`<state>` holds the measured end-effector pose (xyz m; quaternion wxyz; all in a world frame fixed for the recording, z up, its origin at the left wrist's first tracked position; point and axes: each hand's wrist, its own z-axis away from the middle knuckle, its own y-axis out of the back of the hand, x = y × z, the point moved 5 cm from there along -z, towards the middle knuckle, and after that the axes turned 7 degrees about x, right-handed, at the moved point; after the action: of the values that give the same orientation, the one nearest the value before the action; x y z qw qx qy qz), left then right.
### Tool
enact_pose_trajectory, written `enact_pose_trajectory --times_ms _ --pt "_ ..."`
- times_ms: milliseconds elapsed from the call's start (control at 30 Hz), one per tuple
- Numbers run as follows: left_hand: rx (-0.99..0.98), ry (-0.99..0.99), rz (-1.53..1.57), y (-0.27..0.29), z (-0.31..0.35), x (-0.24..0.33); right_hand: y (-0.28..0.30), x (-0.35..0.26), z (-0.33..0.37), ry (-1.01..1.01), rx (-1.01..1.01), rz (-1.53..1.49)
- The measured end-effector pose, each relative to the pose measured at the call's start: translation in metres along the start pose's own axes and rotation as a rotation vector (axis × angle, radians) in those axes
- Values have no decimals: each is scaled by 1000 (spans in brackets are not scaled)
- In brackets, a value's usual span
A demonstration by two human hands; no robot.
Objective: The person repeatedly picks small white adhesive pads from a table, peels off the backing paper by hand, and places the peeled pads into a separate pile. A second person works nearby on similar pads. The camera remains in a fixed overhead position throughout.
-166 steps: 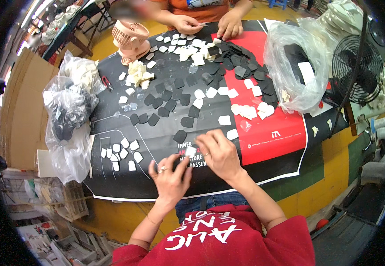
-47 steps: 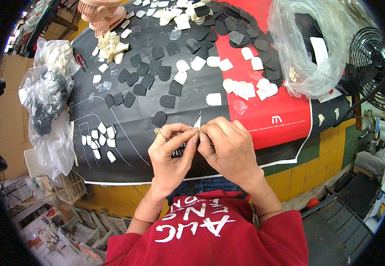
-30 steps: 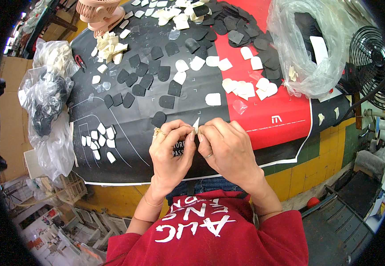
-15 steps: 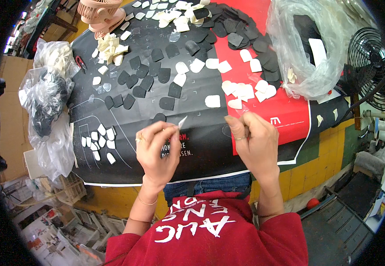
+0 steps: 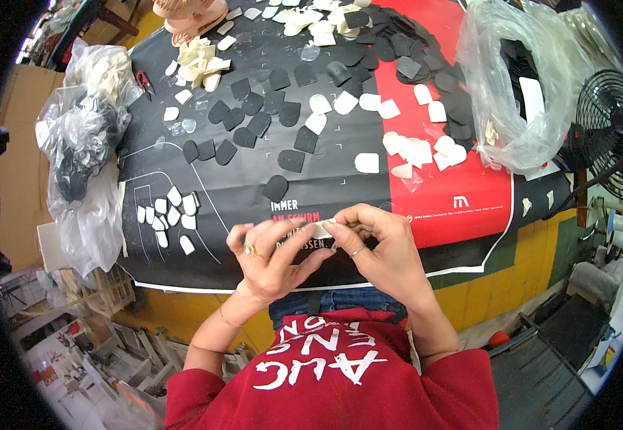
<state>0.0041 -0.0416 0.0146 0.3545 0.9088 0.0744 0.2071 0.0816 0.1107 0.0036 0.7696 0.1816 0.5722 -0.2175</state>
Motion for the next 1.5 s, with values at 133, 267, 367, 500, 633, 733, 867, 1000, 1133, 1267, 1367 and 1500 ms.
enact_pose_trajectory --times_ms 133,267,367,500,633,733,867,1000,1133,1267,1367,1500 --pt "72 -45 -59 5 1 2 -6 -1 -1 -3 -75 111" --pt "103 -156 -76 10 3 1 -6 1 -2 -106 -213 224" --pt "135 -223 -104 10 6 -1 -10 3 -2 -144 -223 186" --pt "125 -261 -127 10 10 -5 -19 4 -1 -162 -213 118" --pt "123 -269 -158 8 11 -9 -21 4 -1 -207 -194 13" --pt "148 -289 -151 8 10 -9 -20 5 -2 -227 -205 21" --pt "17 -169 26 4 2 -21 -15 5 -6 -147 -135 70" --pt "-269 50 -71 -6 -9 -62 -5 7 -7 -121 -19 169" --pt "-216 154 -99 -2 -11 -67 0 3 -9 -16 24 257" --pt "-98 258 -117 -8 -8 -45 0 1 -11 62 44 306" --pt "-37 351 -106 -14 -7 -28 -1 2 -10 43 72 251" --pt "-66 346 2 -11 -4 -34 0 3 -9 31 116 216"
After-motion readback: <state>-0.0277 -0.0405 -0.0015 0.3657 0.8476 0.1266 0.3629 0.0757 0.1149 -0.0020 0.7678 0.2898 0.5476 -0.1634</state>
